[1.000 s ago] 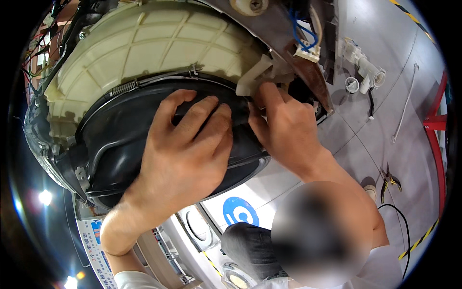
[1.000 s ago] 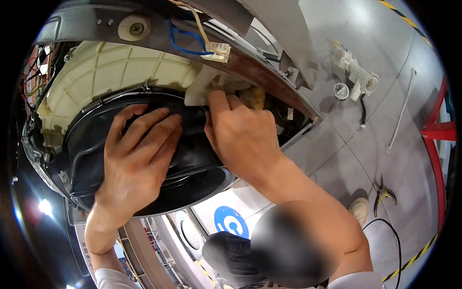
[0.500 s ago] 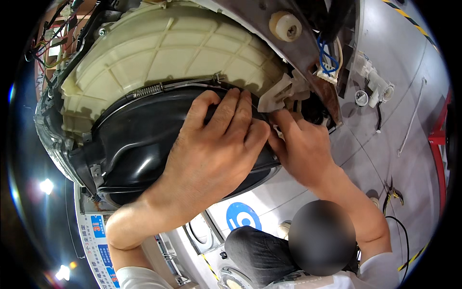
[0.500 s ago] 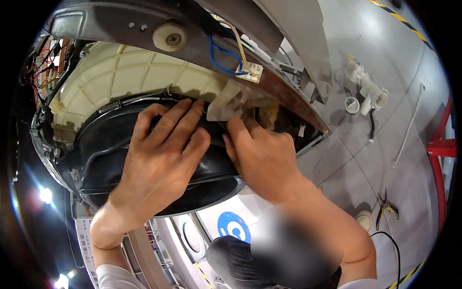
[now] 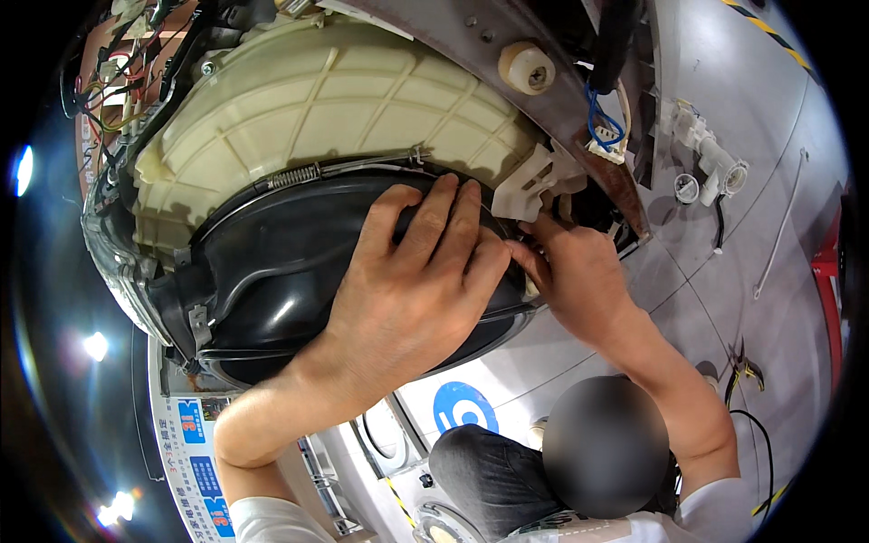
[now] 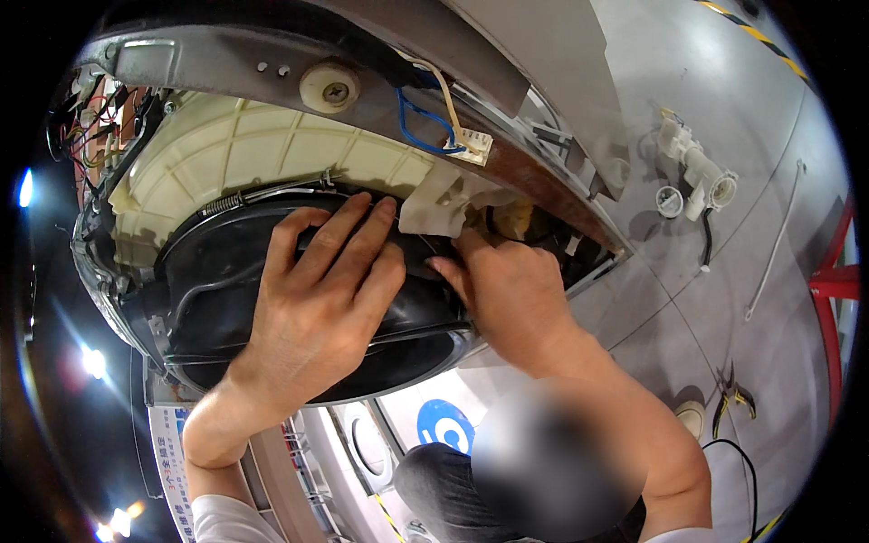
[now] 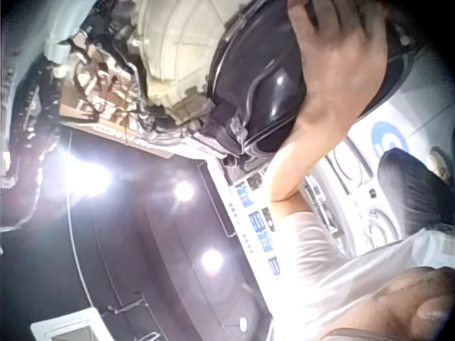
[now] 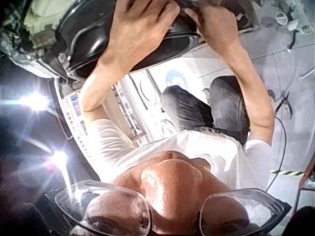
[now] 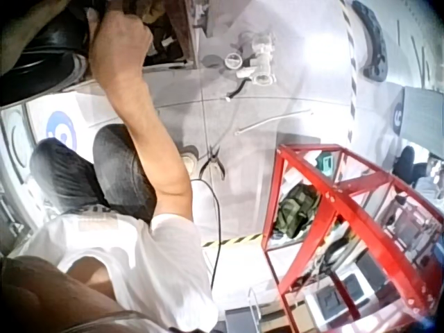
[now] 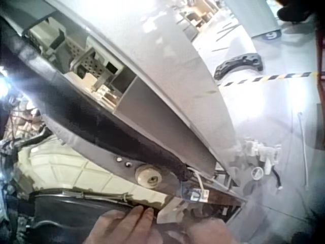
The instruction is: The person installs a large rubber door seal onto a washing machine drum, fitting the seal into place and then securing it with a wire spring clamp using their hands.
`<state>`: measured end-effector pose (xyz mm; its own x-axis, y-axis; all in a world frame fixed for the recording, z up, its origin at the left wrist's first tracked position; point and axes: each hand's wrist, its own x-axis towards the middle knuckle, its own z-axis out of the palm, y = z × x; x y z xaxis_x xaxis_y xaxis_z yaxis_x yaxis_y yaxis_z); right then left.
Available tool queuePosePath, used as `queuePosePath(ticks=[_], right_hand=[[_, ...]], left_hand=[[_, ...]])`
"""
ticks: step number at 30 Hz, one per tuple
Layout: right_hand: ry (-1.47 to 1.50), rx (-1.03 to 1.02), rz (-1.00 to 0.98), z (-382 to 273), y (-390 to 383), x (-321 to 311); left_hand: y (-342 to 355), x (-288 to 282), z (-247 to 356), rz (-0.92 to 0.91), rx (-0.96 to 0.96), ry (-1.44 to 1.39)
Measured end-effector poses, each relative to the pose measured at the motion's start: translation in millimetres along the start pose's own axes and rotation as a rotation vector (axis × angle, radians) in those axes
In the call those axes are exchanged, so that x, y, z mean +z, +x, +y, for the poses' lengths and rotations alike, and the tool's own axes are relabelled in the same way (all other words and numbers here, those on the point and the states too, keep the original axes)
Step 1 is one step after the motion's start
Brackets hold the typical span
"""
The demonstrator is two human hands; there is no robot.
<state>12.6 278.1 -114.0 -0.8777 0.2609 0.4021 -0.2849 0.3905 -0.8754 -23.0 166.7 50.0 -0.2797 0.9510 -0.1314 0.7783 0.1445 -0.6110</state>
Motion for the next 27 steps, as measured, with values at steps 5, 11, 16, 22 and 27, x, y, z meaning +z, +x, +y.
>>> queuePosePath(ticks=[5,11,16,22,27], right_hand=[[-0.051,-0.104,0.042,8,-1,9],[-0.102,-0.122,-0.007,7,-1,8],[-0.027,-0.086,-0.040,10,1,7],[0.038,-0.164,-0.013,20,8,5],[0.115,-0.169,-0.119,25,19,-4]], left_hand=[[2,-10,3,-0.084,-0.041,-0.011],[10,-16,2,-0.162,-0.055,-0.031],[6,-12,-3,-0.113,-0.008,-0.038],[3,-8,-8,-0.062,0.032,-0.080],[4,-8,-7,-0.056,0.019,-0.078]])
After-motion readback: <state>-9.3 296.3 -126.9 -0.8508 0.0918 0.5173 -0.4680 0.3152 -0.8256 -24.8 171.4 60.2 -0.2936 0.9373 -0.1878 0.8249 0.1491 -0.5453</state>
